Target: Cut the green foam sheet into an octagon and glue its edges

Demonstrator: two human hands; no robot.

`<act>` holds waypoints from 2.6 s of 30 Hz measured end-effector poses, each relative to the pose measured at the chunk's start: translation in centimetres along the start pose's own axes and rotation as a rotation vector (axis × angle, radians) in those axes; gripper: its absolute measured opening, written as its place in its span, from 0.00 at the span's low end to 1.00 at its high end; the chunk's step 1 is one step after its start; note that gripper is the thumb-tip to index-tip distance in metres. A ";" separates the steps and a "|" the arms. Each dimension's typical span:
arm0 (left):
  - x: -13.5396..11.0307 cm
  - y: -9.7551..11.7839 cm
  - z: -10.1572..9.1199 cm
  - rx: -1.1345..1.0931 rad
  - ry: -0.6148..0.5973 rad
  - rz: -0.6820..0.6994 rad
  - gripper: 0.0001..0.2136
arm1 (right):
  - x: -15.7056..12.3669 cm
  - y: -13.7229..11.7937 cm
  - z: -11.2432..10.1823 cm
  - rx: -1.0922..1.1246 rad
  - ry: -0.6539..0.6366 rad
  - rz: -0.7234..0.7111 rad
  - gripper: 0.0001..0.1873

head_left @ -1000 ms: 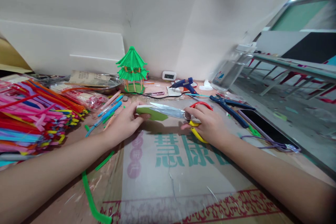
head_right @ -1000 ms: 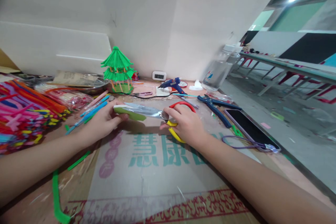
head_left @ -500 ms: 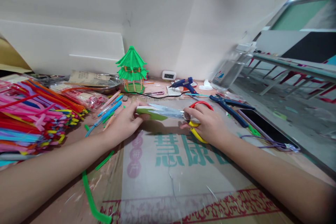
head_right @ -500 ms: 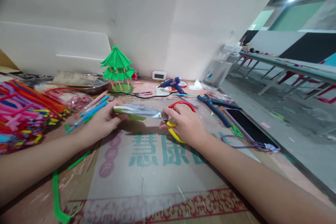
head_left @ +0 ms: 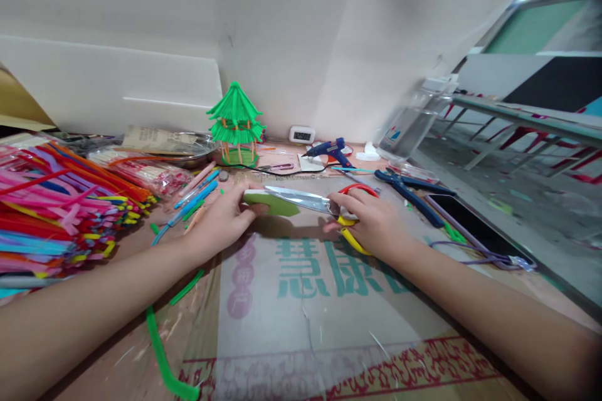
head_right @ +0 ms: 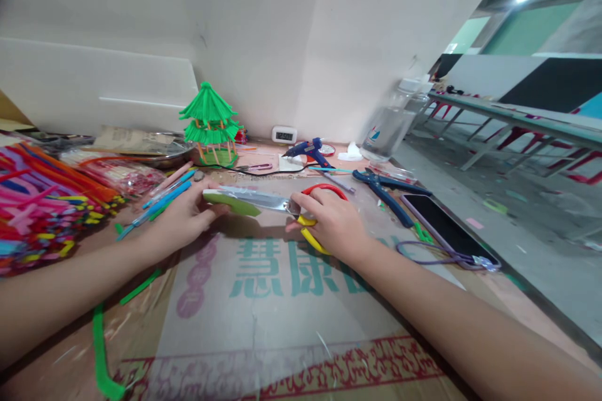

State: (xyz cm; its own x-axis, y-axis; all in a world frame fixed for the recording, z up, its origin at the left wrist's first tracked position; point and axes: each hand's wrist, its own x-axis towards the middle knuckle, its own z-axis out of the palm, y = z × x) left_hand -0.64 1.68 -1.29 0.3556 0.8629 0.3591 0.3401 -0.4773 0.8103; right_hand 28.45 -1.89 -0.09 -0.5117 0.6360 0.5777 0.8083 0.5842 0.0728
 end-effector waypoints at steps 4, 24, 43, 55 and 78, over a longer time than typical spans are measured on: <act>0.0 0.1 -0.1 -0.002 -0.005 0.000 0.09 | 0.1 0.1 0.1 0.101 0.003 0.083 0.17; -0.4 0.7 0.0 0.032 0.007 0.020 0.08 | 0.4 -0.2 -0.1 -0.046 0.034 0.004 0.18; -0.4 0.4 0.1 0.080 0.000 0.042 0.09 | 0.2 -0.2 -0.1 -0.057 0.051 -0.019 0.13; -0.3 0.4 0.1 0.005 -0.001 -0.004 0.11 | 0.3 -0.2 -0.1 0.008 0.022 0.031 0.16; -0.4 0.1 0.0 0.077 -0.004 0.052 0.07 | 0.2 0.0 0.0 0.022 0.009 -0.018 0.18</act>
State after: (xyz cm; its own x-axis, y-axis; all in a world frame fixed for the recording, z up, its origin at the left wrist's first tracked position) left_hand -0.76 1.25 -1.34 0.3783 0.8359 0.3978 0.3868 -0.5331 0.7525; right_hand 28.35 -1.81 0.03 -0.5233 0.6212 0.5834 0.7924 0.6066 0.0649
